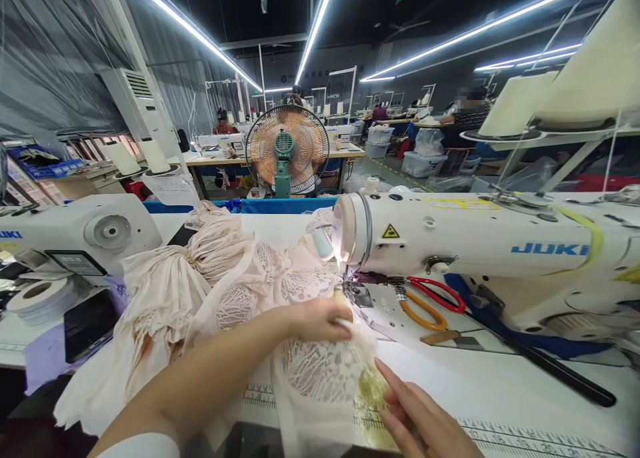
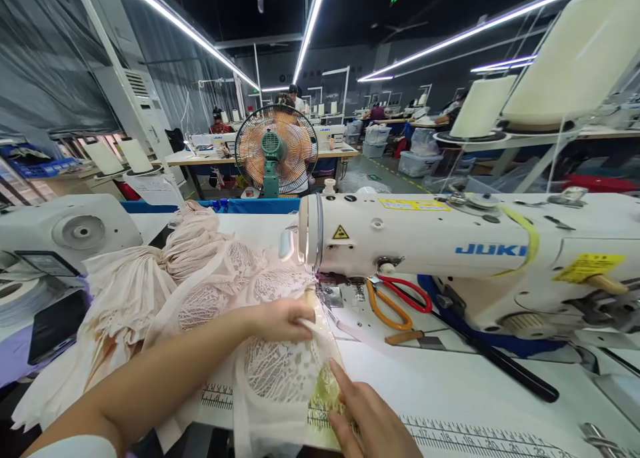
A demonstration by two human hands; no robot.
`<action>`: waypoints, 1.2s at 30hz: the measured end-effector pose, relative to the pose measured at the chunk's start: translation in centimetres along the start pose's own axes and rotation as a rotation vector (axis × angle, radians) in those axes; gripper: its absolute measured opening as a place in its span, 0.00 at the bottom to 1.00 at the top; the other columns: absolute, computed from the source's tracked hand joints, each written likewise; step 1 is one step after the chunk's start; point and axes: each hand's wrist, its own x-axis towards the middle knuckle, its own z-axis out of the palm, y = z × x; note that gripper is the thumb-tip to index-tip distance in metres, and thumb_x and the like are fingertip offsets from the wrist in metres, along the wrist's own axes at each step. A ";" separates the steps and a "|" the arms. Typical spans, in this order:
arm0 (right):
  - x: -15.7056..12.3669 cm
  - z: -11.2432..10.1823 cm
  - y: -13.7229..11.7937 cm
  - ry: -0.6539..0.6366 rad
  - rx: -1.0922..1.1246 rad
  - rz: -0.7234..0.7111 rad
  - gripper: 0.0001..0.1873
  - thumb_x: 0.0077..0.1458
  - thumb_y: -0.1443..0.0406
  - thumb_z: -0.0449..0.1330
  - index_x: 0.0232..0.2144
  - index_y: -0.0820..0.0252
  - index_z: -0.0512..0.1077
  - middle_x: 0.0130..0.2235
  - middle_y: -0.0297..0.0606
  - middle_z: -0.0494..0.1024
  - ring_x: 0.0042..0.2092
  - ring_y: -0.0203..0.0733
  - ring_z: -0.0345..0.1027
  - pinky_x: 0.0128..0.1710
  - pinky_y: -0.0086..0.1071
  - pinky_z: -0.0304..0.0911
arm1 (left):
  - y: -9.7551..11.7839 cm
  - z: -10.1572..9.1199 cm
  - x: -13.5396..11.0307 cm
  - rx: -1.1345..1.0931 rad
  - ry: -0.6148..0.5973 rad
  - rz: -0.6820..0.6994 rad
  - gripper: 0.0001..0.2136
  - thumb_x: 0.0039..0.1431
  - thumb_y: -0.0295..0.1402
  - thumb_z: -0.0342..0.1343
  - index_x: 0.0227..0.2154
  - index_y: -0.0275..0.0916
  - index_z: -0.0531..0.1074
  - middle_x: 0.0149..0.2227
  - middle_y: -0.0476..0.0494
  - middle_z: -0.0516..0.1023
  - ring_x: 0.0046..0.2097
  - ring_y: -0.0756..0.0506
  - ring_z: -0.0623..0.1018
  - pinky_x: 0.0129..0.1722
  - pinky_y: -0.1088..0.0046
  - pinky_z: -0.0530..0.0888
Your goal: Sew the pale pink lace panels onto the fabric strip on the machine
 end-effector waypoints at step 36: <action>6.6 0.7 0.4 -0.288 0.089 0.496 0.16 0.58 0.59 0.45 0.33 0.55 0.71 0.33 0.36 0.78 0.37 0.44 0.70 0.34 0.33 0.59 | -2.5 0.6 2.8 0.707 0.312 0.096 0.11 0.62 0.30 0.44 0.39 0.39 0.72 0.43 0.45 0.73 0.44 0.43 0.69 0.39 0.65 0.64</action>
